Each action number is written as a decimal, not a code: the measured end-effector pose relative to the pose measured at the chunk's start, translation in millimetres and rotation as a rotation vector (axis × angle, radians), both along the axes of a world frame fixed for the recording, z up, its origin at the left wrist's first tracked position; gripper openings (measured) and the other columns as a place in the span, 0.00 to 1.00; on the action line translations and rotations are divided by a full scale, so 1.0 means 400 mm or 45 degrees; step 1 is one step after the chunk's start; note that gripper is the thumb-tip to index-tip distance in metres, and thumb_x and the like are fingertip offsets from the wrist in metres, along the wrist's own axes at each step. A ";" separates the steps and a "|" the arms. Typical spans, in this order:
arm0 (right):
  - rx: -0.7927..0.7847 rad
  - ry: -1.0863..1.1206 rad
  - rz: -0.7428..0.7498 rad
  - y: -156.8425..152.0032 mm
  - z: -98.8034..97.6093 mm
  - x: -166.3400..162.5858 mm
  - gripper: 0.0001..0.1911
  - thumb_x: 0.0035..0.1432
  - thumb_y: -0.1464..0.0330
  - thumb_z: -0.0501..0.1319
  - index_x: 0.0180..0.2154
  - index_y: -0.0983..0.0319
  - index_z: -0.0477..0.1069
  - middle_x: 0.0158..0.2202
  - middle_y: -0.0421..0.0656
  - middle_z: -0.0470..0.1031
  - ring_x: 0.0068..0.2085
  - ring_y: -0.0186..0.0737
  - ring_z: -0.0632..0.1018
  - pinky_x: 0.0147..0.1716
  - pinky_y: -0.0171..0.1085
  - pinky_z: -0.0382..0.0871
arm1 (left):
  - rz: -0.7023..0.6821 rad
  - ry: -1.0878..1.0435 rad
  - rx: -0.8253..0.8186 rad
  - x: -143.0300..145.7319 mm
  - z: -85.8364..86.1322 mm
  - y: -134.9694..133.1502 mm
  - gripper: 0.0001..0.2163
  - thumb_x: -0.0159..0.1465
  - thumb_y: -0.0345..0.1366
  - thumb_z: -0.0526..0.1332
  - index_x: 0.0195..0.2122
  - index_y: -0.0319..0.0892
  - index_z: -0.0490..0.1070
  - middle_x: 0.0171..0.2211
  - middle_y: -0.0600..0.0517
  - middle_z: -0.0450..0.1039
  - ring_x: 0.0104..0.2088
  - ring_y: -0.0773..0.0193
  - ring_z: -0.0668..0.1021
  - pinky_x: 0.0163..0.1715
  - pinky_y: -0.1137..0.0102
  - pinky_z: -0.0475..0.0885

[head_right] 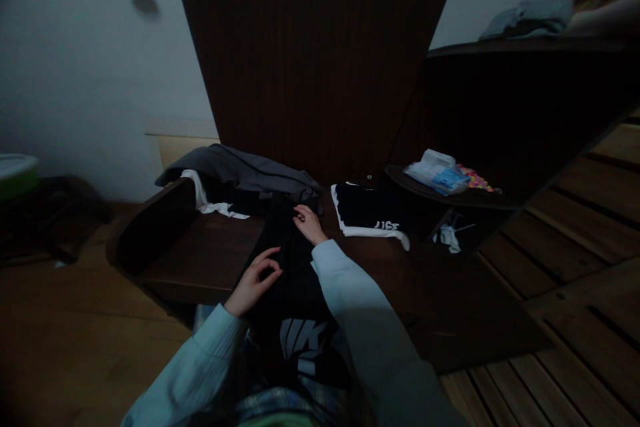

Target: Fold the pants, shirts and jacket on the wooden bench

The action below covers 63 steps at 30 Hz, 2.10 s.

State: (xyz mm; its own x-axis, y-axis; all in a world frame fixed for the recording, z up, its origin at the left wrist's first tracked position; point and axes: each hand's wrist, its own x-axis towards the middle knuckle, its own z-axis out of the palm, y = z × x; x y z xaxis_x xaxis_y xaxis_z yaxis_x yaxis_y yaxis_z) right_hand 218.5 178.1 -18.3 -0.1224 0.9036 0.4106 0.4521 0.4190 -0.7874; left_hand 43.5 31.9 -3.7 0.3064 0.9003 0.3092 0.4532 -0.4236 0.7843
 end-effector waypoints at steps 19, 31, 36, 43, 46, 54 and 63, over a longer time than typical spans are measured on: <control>0.223 -0.173 -0.150 -0.012 0.008 -0.003 0.18 0.46 0.73 0.56 0.42 0.62 0.70 0.46 0.46 0.69 0.45 0.38 0.71 0.47 0.38 0.64 | -0.120 0.161 0.091 0.016 0.001 -0.011 0.11 0.58 0.34 0.55 0.42 0.45 0.67 0.49 0.51 0.67 0.51 0.63 0.67 0.52 0.64 0.61; 0.154 -0.478 -0.193 -0.017 0.011 -0.006 0.16 0.47 0.72 0.57 0.41 0.63 0.70 0.43 0.47 0.69 0.45 0.41 0.70 0.47 0.39 0.63 | -0.120 0.258 0.115 0.019 0.001 -0.011 0.11 0.58 0.34 0.55 0.43 0.45 0.68 0.50 0.51 0.66 0.51 0.62 0.67 0.52 0.64 0.62; 0.178 -0.626 -0.233 -0.028 0.014 -0.014 0.15 0.51 0.72 0.55 0.43 0.63 0.69 0.41 0.48 0.69 0.43 0.43 0.69 0.45 0.41 0.63 | -0.116 0.276 0.116 0.019 0.002 -0.012 0.12 0.58 0.35 0.55 0.43 0.46 0.68 0.51 0.51 0.66 0.51 0.61 0.67 0.52 0.63 0.61; 0.227 -0.493 -0.282 -0.029 0.012 -0.002 0.13 0.51 0.74 0.52 0.39 0.62 0.69 0.37 0.46 0.67 0.41 0.41 0.68 0.42 0.39 0.63 | -0.121 0.275 0.103 0.020 0.010 -0.014 0.11 0.58 0.34 0.55 0.43 0.46 0.68 0.50 0.51 0.66 0.51 0.61 0.67 0.52 0.64 0.61; 0.249 -0.508 -0.251 -0.030 0.014 -0.001 0.13 0.51 0.76 0.51 0.37 0.61 0.71 0.36 0.45 0.68 0.40 0.41 0.68 0.43 0.39 0.62 | -0.117 0.276 0.106 0.021 0.007 -0.013 0.11 0.58 0.34 0.55 0.43 0.45 0.68 0.50 0.50 0.66 0.51 0.62 0.67 0.52 0.64 0.61; 0.214 -0.571 -0.227 -0.028 0.012 -0.007 0.15 0.51 0.76 0.52 0.39 0.63 0.71 0.40 0.45 0.70 0.41 0.39 0.68 0.45 0.39 0.62 | -0.124 0.274 0.110 0.019 0.003 -0.011 0.11 0.58 0.34 0.55 0.43 0.46 0.68 0.50 0.51 0.66 0.51 0.61 0.67 0.52 0.63 0.62; 0.220 -0.509 -0.275 -0.038 0.023 -0.009 0.16 0.52 0.75 0.51 0.41 0.62 0.70 0.39 0.46 0.68 0.41 0.40 0.69 0.43 0.39 0.64 | -0.116 0.275 0.104 0.020 0.007 -0.012 0.12 0.58 0.34 0.55 0.43 0.46 0.68 0.50 0.51 0.66 0.51 0.62 0.67 0.52 0.64 0.62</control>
State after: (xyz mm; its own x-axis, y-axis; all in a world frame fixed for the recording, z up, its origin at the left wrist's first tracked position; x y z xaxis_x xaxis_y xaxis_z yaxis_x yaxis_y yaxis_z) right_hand 214.9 163.0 -9.3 -0.1182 0.8484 0.5159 0.7959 0.3916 -0.4616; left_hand 51.5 27.0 -0.8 0.4522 0.8404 0.2987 0.5635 -0.5287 0.6347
